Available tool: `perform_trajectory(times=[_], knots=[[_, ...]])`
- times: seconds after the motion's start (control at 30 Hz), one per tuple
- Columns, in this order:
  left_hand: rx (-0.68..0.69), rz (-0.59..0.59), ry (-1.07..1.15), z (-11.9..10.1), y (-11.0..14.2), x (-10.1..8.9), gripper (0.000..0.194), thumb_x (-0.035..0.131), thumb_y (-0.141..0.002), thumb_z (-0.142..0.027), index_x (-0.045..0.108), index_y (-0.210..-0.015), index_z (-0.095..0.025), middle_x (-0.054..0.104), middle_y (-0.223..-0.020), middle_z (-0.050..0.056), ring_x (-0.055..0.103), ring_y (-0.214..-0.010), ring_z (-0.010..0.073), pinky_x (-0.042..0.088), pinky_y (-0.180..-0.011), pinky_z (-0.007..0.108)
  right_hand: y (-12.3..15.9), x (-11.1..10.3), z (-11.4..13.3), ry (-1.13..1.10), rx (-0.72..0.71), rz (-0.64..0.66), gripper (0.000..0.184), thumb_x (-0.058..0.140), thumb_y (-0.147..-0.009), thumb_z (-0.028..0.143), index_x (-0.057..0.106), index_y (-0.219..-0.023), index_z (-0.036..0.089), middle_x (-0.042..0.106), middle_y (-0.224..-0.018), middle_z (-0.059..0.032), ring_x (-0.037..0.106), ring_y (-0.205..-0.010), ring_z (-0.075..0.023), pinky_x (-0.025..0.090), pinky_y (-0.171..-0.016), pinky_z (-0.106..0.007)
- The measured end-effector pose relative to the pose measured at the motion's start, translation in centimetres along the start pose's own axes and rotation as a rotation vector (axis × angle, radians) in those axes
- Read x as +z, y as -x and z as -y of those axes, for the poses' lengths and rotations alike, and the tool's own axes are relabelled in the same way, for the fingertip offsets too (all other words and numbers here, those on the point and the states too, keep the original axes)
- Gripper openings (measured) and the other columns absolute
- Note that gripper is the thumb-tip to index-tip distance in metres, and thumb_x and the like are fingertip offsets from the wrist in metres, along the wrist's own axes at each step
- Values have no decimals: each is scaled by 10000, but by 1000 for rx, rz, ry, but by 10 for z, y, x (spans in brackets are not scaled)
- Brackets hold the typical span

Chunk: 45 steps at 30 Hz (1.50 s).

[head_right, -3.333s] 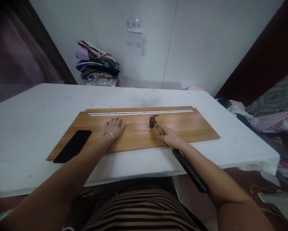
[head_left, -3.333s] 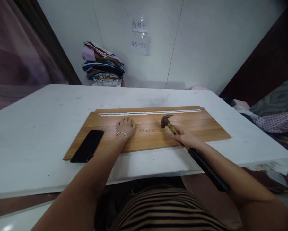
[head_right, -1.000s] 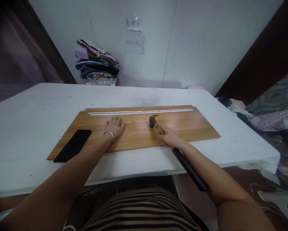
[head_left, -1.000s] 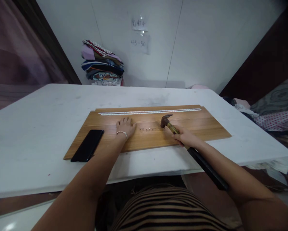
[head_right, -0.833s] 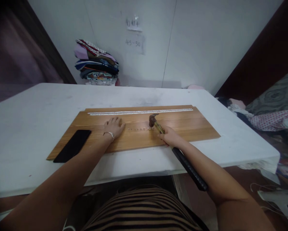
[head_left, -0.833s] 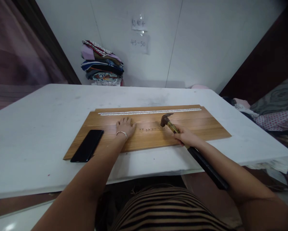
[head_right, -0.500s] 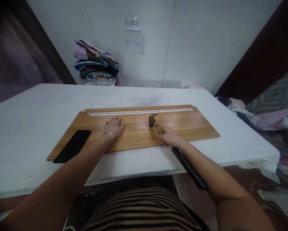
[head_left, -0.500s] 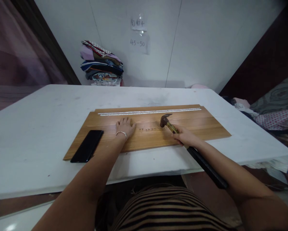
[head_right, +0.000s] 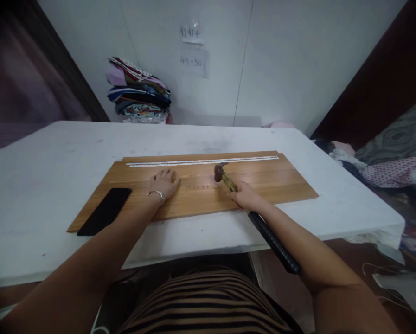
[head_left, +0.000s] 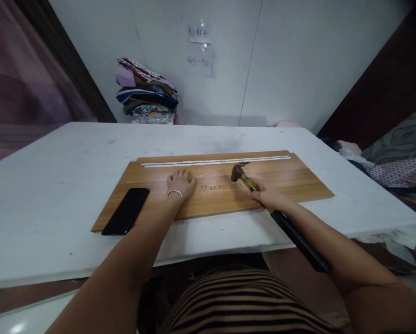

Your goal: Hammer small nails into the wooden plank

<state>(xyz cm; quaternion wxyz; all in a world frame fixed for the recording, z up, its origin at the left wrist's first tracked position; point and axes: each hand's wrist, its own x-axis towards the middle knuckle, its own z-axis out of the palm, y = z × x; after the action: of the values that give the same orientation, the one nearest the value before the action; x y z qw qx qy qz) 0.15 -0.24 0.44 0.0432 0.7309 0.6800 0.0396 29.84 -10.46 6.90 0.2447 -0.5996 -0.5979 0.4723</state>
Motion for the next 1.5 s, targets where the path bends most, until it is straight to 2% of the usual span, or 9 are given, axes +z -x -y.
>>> perform_trajectory(times=[0.3, 0.63, 1.0, 1.33, 1.5], knots=[[-1, -2, -12, 0, 0, -1, 545, 320, -997, -444, 572, -1431, -233, 512, -1565, 117, 401, -1463, 288, 334, -1162, 474, -4, 4, -10, 0, 8, 8, 241, 581, -750, 174, 519, -979, 219, 437, -497, 114, 423, -359, -100, 332, -365, -226], [4, 9, -7, 0, 0, -1, 560, 308, -998, -445, 548, -1442, -203, 505, -1569, 129, 399, -1464, 284, 330, -1165, 482, -1, 1, -5, -16, -19, 8, 394, 565, -765, 162, 538, -1156, 206, 443, -472, 121, 432, -350, -106, 337, -357, -211], [5, 2, -9, -1, 0, -2, 549, 315, -997, -442, 577, -1417, -205, 523, -1552, 132, 416, -1447, 294, 346, -1147, 481, -4, 4, -12, 1, -12, 23, 263, 572, -755, 168, 534, -1012, 210, 462, -477, 108, 435, -356, -110, 339, -362, -223], [5, -4, -18, 0, -1, 1, 544, 318, -1002, -442, 566, -1428, -212, 518, -1557, 129, 414, -1452, 296, 344, -1146, 478, -1, 1, -7, -19, -12, 13, 395, 579, -752, 186, 550, -1145, 204, 452, -505, 115, 443, -362, -106, 360, -366, -219], [2, -4, -14, 1, -2, 2, 535, 321, -999, -444, 570, -1415, -216, 511, -1564, 124, 402, -1464, 288, 343, -1149, 468, -2, 2, -7, -7, -7, 6, 360, 576, -746, 172, 542, -1102, 207, 457, -514, 109, 446, -367, -106, 353, -365, -221]])
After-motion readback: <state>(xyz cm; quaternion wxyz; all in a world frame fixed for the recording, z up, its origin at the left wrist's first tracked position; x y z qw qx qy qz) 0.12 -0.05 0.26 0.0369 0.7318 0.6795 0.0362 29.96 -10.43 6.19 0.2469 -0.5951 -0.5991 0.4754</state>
